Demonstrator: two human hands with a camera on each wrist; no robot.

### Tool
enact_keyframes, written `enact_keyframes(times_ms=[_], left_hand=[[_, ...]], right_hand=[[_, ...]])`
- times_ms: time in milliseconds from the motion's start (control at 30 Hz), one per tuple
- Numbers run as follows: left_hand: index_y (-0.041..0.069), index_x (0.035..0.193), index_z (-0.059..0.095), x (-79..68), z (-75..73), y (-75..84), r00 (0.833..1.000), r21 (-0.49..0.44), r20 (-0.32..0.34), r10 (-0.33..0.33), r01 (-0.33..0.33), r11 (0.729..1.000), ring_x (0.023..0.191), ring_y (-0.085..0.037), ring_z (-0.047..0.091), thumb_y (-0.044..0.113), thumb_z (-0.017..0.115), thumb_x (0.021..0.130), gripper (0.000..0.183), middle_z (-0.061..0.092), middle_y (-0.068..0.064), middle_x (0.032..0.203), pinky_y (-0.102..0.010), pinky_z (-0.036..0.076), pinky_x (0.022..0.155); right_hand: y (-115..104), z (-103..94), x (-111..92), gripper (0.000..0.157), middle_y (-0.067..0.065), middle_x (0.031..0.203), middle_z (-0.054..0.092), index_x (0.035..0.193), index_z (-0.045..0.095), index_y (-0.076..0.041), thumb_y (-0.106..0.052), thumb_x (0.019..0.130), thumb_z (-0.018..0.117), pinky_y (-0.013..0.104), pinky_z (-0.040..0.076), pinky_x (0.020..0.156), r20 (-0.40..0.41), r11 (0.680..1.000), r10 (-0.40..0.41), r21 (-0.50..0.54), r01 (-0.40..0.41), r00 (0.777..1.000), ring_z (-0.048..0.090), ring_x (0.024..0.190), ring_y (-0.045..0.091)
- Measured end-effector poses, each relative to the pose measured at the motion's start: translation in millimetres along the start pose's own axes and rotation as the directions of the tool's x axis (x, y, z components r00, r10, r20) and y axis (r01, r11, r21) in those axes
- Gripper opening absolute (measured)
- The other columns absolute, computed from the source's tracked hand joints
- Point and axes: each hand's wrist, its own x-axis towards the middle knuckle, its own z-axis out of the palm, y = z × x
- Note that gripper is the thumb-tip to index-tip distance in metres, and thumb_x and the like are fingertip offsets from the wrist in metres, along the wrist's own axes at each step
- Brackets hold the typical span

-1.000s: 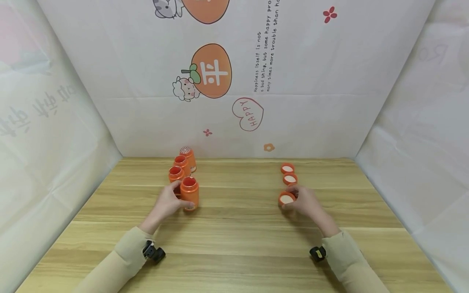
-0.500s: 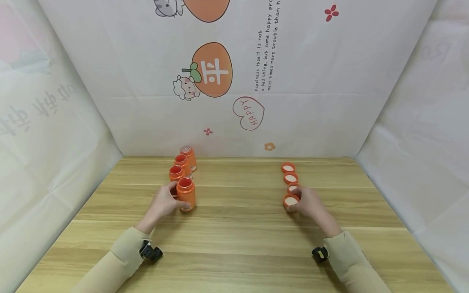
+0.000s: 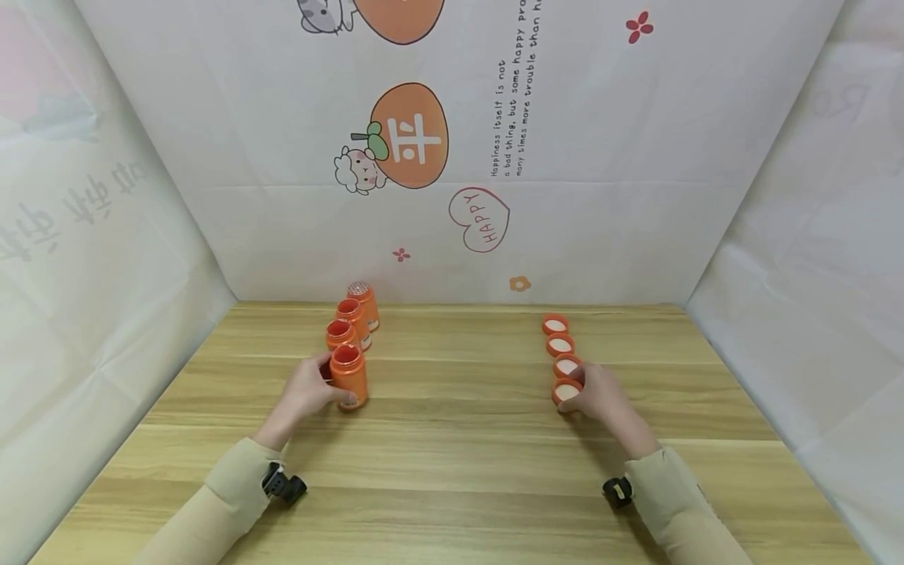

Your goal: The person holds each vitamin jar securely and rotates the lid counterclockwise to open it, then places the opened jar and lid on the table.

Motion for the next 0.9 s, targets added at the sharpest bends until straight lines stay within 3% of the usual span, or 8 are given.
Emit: enact_keyframes(times_ms=[200,633,900], left_hand=[[-0.002,0.12,0.058,0.9,-2.1,-3.7,1.0,-0.008,0.008,0.0,0.0,1.0,0.102,-0.03,0.061,-0.003,0.083,0.06,0.065,0.065,-0.016,0.113,-0.045,0.048,0.091],[-0.004,0.123,0.055,1.6,-5.0,-4.0,0.999,0.034,0.006,-0.052,0.052,0.998,0.109,-0.033,0.06,-0.002,0.083,0.063,0.066,0.062,-0.02,0.119,-0.048,0.044,0.096],[-0.006,0.122,0.054,2.5,-9.6,-6.8,0.998,0.08,-0.016,-0.057,0.058,0.995,0.106,-0.034,0.06,0.0,0.082,0.064,0.064,0.062,-0.021,0.118,-0.05,0.044,0.096]], right_hand=[[0.6,-1.0,-0.3,0.059,0.022,0.096,0.064,0.106,0.059,0.01,-0.024,0.065,0.085,0.046,0.045,0.076,0.017,0.999,0.042,-0.002,-0.042,0.999,0.057,0.086,0.031],[2.3,-2.7,1.1,0.057,0.022,0.098,0.062,0.106,0.057,0.01,-0.021,0.067,0.084,0.043,0.044,0.075,0.055,0.991,0.132,0.025,-0.133,0.99,0.055,0.087,0.031],[5.0,-4.7,0.4,0.056,0.024,0.1,0.062,0.107,0.057,0.012,-0.016,0.066,0.083,0.043,0.046,0.075,0.038,0.992,0.12,0.042,-0.122,0.992,0.057,0.087,0.032]])
